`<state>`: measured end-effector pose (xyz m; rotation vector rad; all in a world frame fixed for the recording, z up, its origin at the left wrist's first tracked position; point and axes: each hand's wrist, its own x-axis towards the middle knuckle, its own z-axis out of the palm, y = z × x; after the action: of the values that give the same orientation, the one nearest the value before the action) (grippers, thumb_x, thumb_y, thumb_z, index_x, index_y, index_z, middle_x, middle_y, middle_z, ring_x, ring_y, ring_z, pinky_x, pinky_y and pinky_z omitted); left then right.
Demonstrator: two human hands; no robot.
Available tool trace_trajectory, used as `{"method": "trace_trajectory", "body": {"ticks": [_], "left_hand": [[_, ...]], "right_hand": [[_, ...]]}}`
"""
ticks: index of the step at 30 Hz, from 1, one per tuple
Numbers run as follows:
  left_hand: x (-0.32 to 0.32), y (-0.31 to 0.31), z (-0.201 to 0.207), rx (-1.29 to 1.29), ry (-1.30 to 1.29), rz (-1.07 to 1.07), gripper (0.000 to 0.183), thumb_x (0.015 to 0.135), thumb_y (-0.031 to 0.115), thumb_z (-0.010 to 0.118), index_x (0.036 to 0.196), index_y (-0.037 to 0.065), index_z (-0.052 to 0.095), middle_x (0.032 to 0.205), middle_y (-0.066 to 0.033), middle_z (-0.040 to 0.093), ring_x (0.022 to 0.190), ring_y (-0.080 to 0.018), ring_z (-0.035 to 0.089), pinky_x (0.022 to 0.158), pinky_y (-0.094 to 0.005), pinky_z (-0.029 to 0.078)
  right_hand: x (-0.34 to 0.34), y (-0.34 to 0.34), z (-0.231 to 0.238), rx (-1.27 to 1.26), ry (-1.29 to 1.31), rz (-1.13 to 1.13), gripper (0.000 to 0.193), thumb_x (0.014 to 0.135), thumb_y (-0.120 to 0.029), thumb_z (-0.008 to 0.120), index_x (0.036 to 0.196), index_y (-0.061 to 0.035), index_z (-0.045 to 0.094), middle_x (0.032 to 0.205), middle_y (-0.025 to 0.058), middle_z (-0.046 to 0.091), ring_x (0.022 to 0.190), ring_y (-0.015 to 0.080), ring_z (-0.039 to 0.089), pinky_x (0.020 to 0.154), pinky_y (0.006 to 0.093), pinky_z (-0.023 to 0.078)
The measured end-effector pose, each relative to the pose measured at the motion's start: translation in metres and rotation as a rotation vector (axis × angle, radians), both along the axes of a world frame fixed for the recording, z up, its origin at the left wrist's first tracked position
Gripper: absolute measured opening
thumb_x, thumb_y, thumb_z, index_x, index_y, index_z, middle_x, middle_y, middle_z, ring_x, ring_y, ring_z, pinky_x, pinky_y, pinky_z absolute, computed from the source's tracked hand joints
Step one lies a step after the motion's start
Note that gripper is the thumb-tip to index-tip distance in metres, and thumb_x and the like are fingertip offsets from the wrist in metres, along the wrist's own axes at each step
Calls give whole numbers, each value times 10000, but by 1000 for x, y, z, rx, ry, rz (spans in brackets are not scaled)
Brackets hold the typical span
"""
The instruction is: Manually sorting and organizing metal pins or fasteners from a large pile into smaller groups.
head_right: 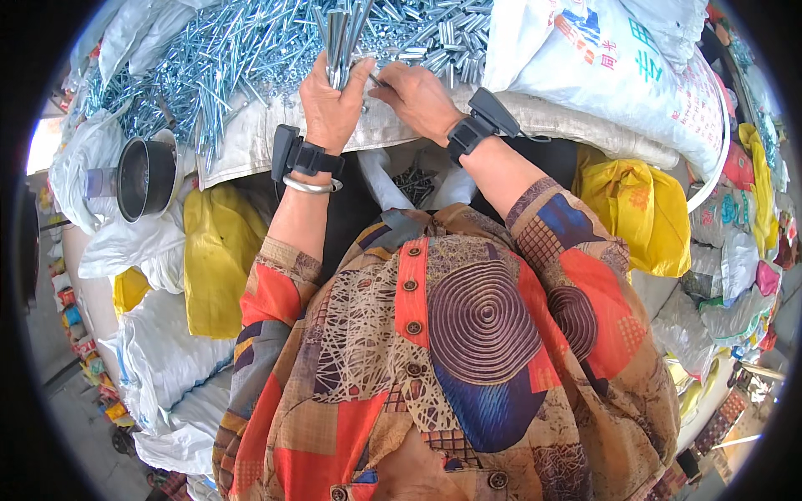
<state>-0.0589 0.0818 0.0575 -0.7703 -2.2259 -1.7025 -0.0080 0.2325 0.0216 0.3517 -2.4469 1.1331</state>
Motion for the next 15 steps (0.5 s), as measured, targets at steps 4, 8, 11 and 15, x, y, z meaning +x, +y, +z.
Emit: {"method": "trace_trajectory", "body": {"ticks": [4, 8, 11, 15], "left_hand": [[9, -8, -3, -49, 71, 48, 384, 849, 294, 751, 907, -56, 603, 693, -203, 634, 585, -245, 585, 563, -366, 473], [34, -15, 16, -37, -173, -15, 379, 826, 272, 778, 933, -55, 618, 703, -137, 643, 607, -174, 577, 572, -338, 474], [46, -27, 16, 12, -367, -23, 322, 830, 238, 783, 924, -27, 625, 690, -34, 621, 610, -96, 542, 554, -287, 451], [45, -50, 4, 283, -612, -46, 236, 888, 219, 745, 954, 31, 618, 683, 47, 564, 563, -26, 473, 500, -206, 385]], "right_hand": [[11, -5, 14, -43, -120, -12, 213, 852, -168, 688, 850, 18, 583, 796, 209, 579, 768, 418, 584, 662, 463, 455], [40, -9, 21, 14, -145, 2, 185, 827, -103, 717, 872, 30, 597, 744, 176, 585, 661, 323, 589, 602, 399, 457], [61, -11, 19, -2, -311, 49, 205, 818, -118, 731, 861, 29, 593, 743, 179, 587, 660, 317, 591, 608, 389, 461], [73, -1, 18, -112, -228, 63, 242, 870, -191, 683, 973, 16, 613, 905, 198, 627, 800, 382, 625, 677, 422, 495]]}}
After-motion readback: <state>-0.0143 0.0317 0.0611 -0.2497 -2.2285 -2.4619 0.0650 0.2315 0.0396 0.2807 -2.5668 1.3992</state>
